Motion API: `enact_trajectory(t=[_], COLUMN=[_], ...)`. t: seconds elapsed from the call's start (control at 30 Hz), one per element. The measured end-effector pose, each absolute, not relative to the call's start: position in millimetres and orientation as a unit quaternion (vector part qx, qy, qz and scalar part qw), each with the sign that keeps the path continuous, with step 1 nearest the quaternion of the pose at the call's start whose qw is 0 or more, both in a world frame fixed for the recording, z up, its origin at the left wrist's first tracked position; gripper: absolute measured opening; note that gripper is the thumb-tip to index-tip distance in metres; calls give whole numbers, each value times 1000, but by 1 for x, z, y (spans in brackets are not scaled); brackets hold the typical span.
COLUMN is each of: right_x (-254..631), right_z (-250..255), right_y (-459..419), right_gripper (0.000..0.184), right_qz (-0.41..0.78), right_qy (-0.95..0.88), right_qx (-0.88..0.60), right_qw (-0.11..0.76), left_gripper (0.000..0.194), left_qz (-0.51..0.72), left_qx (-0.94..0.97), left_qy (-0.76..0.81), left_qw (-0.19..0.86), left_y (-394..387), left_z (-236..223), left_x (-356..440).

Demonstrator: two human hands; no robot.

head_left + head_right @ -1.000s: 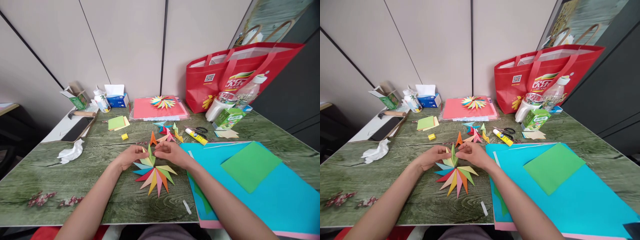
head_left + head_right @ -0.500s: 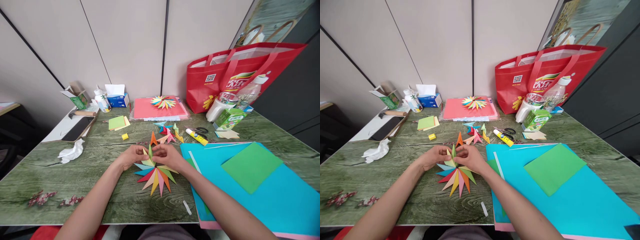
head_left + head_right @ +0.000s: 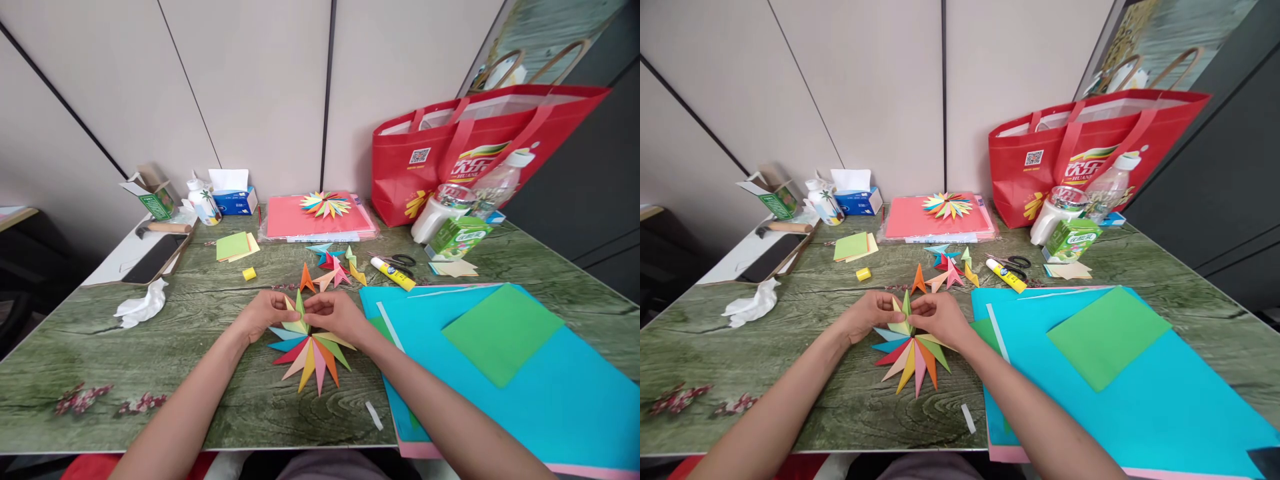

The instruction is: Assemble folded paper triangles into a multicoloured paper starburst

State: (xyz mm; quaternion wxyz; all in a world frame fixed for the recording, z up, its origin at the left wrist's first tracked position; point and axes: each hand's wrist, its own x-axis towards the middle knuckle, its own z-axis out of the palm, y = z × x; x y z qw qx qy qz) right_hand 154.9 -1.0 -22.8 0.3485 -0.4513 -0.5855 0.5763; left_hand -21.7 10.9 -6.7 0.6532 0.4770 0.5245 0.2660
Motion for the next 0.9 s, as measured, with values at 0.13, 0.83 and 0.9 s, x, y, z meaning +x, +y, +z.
enact_trajectory(t=[0.13,0.83,0.9], right_x=[153,197,205], right_z=[-20,-5,-4], right_y=[-2,24,28], right_gripper=[22,31,37], right_qz=[577,332,246], right_qy=[-585,-629,-631], right_qx=[-459,-578,-619], right_qw=[339,400,397], left_gripper=[29,28,28], left_qz=[267,276,271], left_qx=[481,468,470], left_qy=[525,525,525], left_qw=[649,655,656], left_y=[9,12,12], left_z=[-5,-6,-6], left_x=[-19,-20,-20])
